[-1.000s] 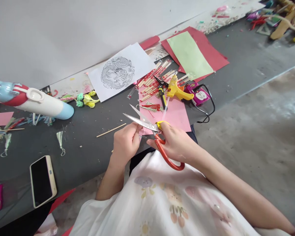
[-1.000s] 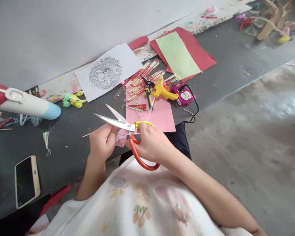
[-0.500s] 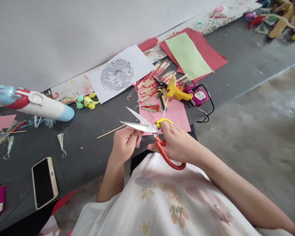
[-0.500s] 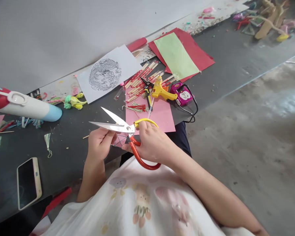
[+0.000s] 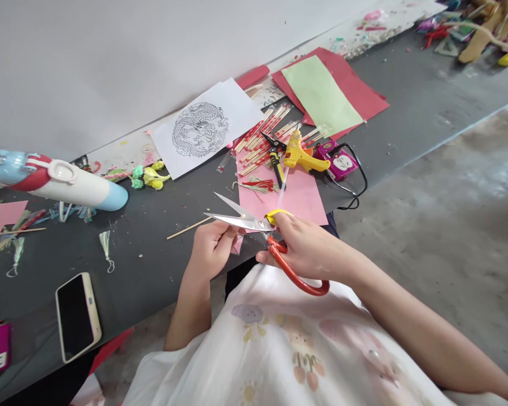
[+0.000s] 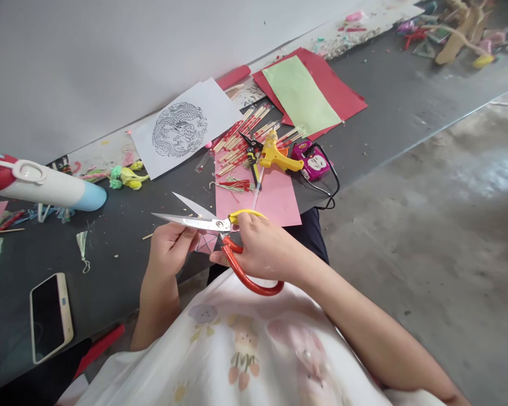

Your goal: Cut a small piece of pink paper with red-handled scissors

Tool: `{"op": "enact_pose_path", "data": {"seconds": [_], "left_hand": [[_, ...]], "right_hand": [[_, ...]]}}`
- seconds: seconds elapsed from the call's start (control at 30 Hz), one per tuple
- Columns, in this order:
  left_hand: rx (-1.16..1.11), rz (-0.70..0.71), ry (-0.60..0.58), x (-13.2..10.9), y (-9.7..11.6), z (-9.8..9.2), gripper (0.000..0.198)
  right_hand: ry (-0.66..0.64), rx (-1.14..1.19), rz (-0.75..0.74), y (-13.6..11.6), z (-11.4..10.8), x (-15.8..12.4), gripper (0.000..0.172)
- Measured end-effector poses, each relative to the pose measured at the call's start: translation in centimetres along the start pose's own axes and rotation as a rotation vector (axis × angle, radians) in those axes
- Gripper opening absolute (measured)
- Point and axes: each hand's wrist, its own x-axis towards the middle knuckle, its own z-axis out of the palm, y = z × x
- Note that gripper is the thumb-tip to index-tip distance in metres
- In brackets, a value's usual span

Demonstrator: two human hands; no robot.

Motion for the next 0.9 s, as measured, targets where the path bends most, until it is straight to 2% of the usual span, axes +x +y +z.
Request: {"op": "enact_pose_path", "data": {"seconds": [0.3,0.57,0.77,0.9], "left_hand": [[-0.186,-0.080,-0.060,-0.07,-0.59,-0.17,0.036],[-0.184,-0.084,-0.067,-0.13,-0.73,-0.18,0.035],[-0.210,-0.072,-0.055,-0.21,-0.64,-0.05,0.036],[-0.168,-0.023,-0.032,-0.26,-0.70,0.05,0.038]], "right_hand": [[-0.002,-0.035,0.014,-0.29,-0.39,-0.01,0.043],[0.013,-0.037,0.022,-0.37,-0.30,0.14,0.042],[-0.045,0.011,0.010,-0.14,-0.35,0.09,0.043],[-0.014,-0.005,0.012,-0.36,-0.20,0.19,0.043]]}}
